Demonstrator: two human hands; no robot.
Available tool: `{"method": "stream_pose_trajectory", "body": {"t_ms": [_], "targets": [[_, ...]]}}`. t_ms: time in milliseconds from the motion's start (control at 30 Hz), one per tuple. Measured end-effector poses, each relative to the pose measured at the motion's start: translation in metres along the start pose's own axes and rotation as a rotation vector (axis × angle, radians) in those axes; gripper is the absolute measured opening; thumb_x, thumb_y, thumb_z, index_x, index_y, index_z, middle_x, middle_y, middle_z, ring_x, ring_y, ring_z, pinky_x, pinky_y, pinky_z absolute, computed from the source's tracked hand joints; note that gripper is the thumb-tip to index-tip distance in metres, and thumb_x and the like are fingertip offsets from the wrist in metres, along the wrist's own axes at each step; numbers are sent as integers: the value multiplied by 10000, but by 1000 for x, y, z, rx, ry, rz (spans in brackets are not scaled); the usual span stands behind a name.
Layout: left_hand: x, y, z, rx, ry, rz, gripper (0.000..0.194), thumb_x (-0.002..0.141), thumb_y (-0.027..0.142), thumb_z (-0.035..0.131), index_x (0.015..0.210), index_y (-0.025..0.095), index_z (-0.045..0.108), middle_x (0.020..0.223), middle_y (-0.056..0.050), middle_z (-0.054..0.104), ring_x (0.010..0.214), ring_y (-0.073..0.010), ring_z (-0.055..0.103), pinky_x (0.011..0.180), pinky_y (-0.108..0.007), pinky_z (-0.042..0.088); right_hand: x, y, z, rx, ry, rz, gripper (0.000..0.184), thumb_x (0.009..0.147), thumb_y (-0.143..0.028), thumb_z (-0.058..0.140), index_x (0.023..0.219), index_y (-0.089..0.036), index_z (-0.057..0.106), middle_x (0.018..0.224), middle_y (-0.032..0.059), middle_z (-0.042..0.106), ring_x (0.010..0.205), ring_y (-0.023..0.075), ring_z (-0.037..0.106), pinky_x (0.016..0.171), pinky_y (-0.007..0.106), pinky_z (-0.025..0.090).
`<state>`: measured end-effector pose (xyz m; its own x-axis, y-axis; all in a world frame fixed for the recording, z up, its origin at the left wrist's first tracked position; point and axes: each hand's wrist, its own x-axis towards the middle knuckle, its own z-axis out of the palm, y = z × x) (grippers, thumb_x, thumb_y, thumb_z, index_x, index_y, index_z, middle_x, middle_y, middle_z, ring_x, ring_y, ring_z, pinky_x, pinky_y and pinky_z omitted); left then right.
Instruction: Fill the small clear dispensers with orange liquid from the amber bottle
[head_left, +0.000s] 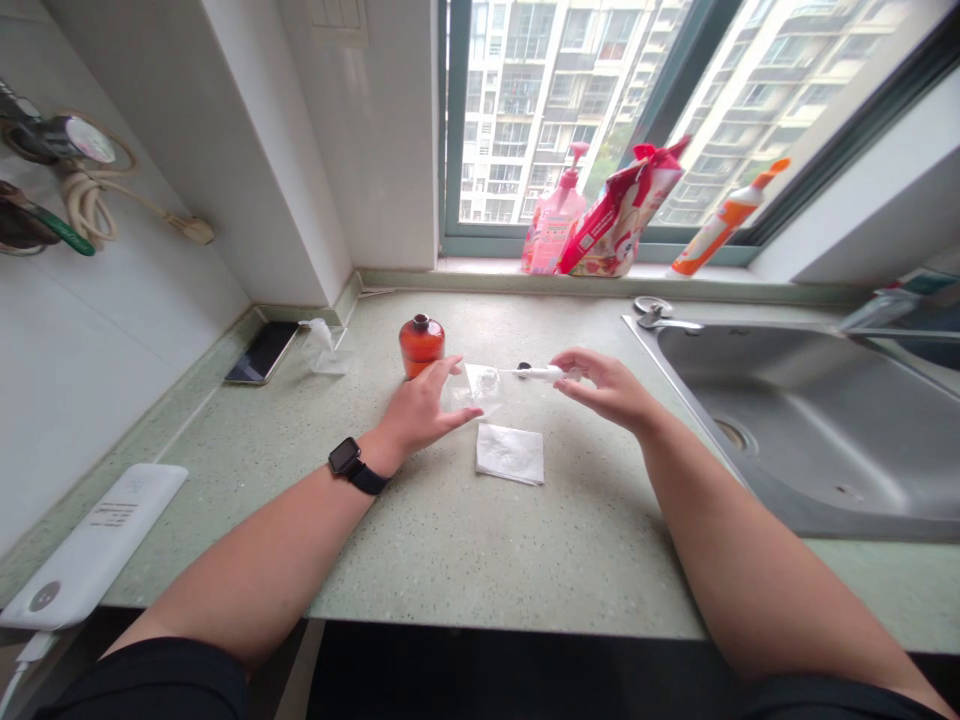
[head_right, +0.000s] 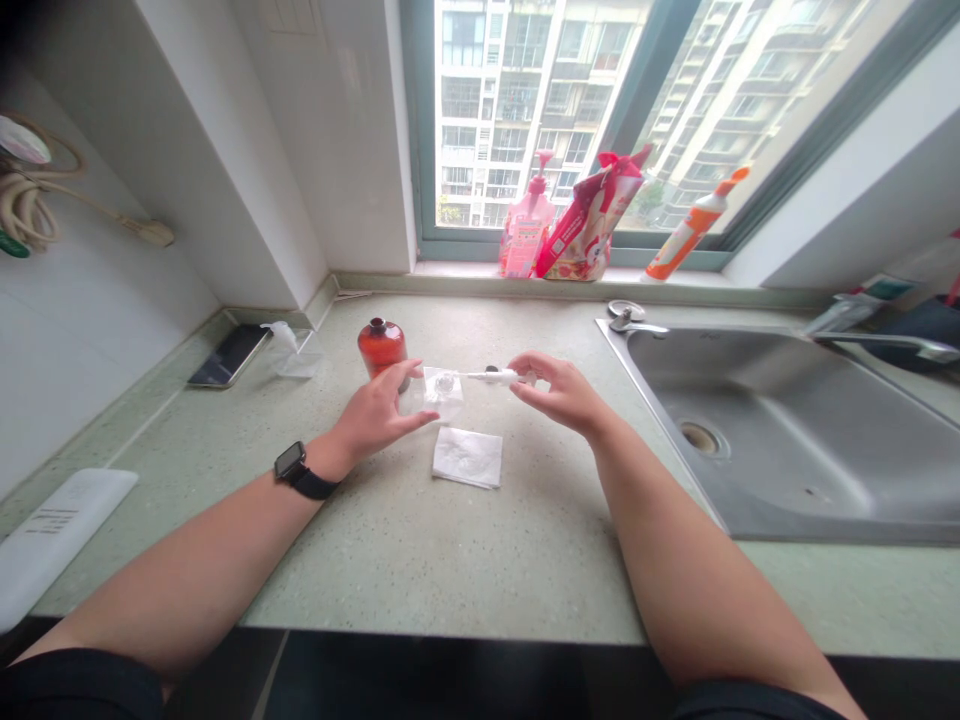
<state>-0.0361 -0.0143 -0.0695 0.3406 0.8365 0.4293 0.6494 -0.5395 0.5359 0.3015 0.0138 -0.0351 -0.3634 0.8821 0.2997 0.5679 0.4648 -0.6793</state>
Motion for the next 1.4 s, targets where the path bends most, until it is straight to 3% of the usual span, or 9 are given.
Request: {"method": "stream_pose_trajectory", "body": {"t_ms": [200,500,733,867,1167,1400], "targets": [[-1,5,-2,67,38,54,724,907,602,825,1471,235,555,1339,-115,729,1190,-302,745,989,-439,636,-2,-8,-5,-86,3,-56,234,893,-442,702,1015,-250,756,925,56,764,842,233,698,797,382,549],[-2,8,-1,72,38,94,770,899,620,827,1495,225,540,1363,-126,721,1191,-305,749,992,-454,643,-2,-27,-1,-54,60,-105,179,879,-386,719,991,-252,756,946,55,783,871,230,716,831,391,583],[-3,12,0,53,32,116,753,908,649,803,1490,241,553,1382,-126,723,1252,-306,732,1046,-448,622,-4,-45,19,84,119,-91,198,903,-452,735,997,-278,743,1049,63,768,1000,255,706,825,400,593],[-3,16,-2,27,34,127,766,889,686,803,1476,254,565,1365,-116,737,1254,-308,735,1066,-450,617,-5,-51,33,117,109,-140,197,928,-451,738,1038,-288,738,1112,68,757,1092,267,699,907,420,603],[-4,16,-1,-11,37,138,768,871,696,815,1444,242,577,1353,-116,743,1255,-309,736,1080,-450,607,-4,-51,51,126,113,-225,199,988,-431,709,1115,-282,746,1140,78,754,1107,269,713,1011,452,576],[-4,16,0,-11,23,115,775,872,702,810,1460,262,565,1368,-112,737,1266,-316,734,1072,-453,614,-4,-46,62,183,172,-169,302,928,-544,791,1109,-302,785,1201,85,754,1193,299,698,1094,512,560]]}}
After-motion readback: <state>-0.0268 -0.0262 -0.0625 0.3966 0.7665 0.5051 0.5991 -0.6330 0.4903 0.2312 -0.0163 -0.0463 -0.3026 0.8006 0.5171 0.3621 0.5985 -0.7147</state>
